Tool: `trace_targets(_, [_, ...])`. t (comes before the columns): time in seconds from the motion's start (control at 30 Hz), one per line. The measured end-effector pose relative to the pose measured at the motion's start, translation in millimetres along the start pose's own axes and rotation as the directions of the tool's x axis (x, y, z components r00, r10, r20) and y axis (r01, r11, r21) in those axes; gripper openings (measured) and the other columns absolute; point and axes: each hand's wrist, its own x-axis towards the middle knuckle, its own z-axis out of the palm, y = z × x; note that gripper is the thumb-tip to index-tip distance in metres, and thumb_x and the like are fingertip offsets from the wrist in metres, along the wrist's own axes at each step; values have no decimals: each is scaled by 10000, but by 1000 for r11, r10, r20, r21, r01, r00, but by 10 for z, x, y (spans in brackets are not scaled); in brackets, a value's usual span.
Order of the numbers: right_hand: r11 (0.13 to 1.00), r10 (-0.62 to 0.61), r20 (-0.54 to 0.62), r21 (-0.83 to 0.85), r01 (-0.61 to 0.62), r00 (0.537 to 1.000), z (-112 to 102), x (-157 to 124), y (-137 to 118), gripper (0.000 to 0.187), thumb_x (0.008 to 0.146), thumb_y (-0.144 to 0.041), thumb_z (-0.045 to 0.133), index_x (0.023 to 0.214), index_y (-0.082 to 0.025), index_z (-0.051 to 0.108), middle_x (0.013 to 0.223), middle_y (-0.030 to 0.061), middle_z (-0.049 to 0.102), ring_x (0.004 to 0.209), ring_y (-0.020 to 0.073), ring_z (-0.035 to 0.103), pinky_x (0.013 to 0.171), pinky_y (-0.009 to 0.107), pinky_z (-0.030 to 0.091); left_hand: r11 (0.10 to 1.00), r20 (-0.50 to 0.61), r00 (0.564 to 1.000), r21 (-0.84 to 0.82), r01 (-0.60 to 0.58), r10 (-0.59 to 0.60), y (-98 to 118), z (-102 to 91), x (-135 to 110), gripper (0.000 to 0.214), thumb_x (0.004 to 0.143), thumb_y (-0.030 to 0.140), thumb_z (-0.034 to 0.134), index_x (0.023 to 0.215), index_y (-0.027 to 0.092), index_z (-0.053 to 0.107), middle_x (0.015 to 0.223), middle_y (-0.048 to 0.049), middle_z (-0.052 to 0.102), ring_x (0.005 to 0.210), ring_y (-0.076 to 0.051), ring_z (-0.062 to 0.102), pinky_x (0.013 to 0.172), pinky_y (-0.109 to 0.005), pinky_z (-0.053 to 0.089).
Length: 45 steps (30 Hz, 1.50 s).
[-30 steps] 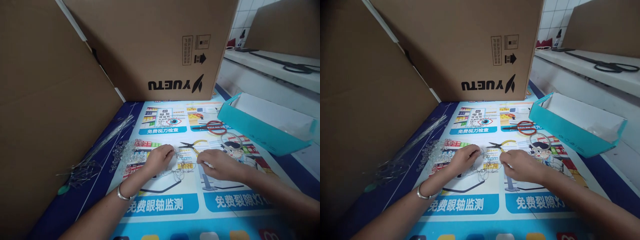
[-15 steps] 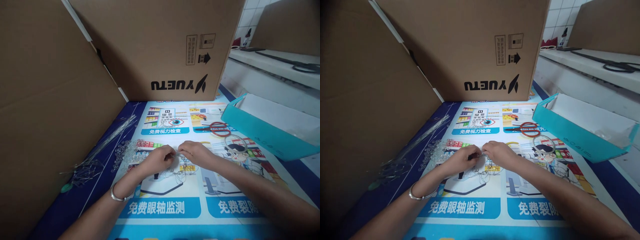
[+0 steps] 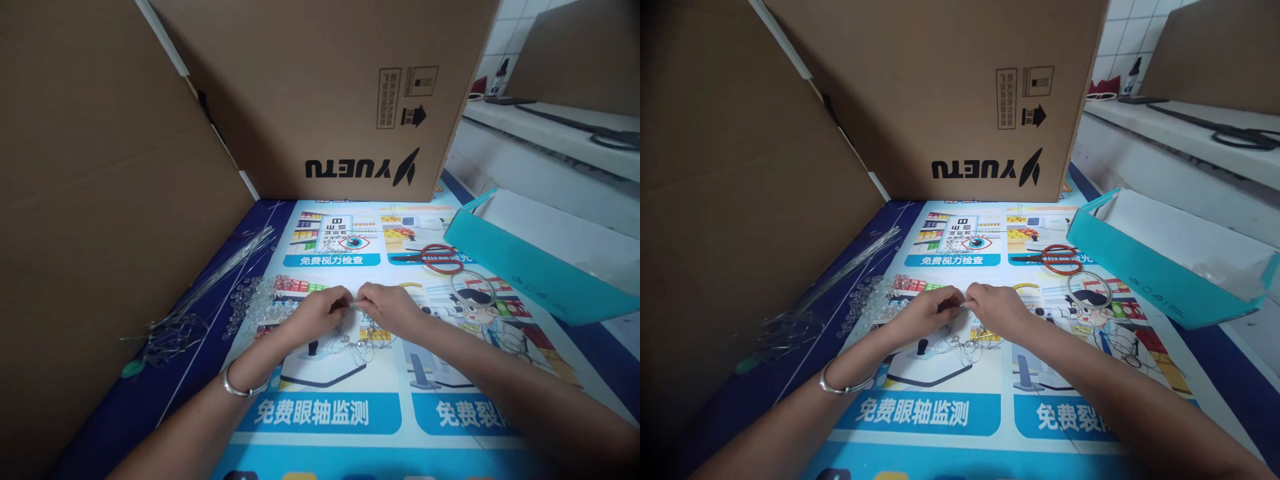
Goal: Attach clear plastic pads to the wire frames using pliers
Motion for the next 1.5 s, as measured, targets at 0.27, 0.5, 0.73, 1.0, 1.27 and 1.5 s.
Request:
trace_targets(0.27, [978,-167,-96,-138,153,981,197,61,126,323,932,-421,289,895,-182,504,726,0,615,621,118,542,529,242,264,998,-36,998,-30,54,-55,-52,34,15,101,741,175,489,837,200,468,692,23,559,624,-127,518,556,-226,368])
trace_targets(0.5, [930,-306,-134,-253,266,943,223,90,133,307,940,-374,295,838,-175,505,705,6,590,624,115,518,542,247,283,999,-3,1000,-27,29,-29,-70,47,11,192,724,150,487,907,204,472,737,9,571,647,-134,522,567,-232,370])
trace_targets(0.73, [883,-389,-131,-335,329,912,229,95,142,251,933,-266,312,800,-173,502,684,12,560,620,120,484,552,251,289,999,3,999,6,33,-33,-46,65,15,226,691,124,470,904,201,473,727,7,561,637,-135,514,540,-226,346])
trace_targets(1.0, [871,-404,-84,-340,355,911,254,69,153,191,904,-199,346,809,-168,509,700,16,567,636,126,489,566,254,305,1000,-18,1000,25,13,-13,-47,74,7,198,718,158,494,906,213,460,736,13,576,644,-140,530,549,-233,351])
trace_targets(1.27, [989,-147,-81,12,149,986,150,15,102,246,927,-312,320,1016,-189,513,852,25,633,725,128,566,623,234,373,999,-29,999,-44,30,-31,-43,40,15,95,767,210,482,859,198,459,702,16,571,627,-122,516,561,-229,365])
trace_targets(1.5, [945,-164,-30,280,166,986,44,-2,89,183,895,-244,411,948,-208,582,886,5,636,788,117,568,693,223,408,970,83,996,-237,50,-31,-43,-64,0,89,768,214,503,809,192,426,813,-1,615,682,-117,540,588,-220,393])
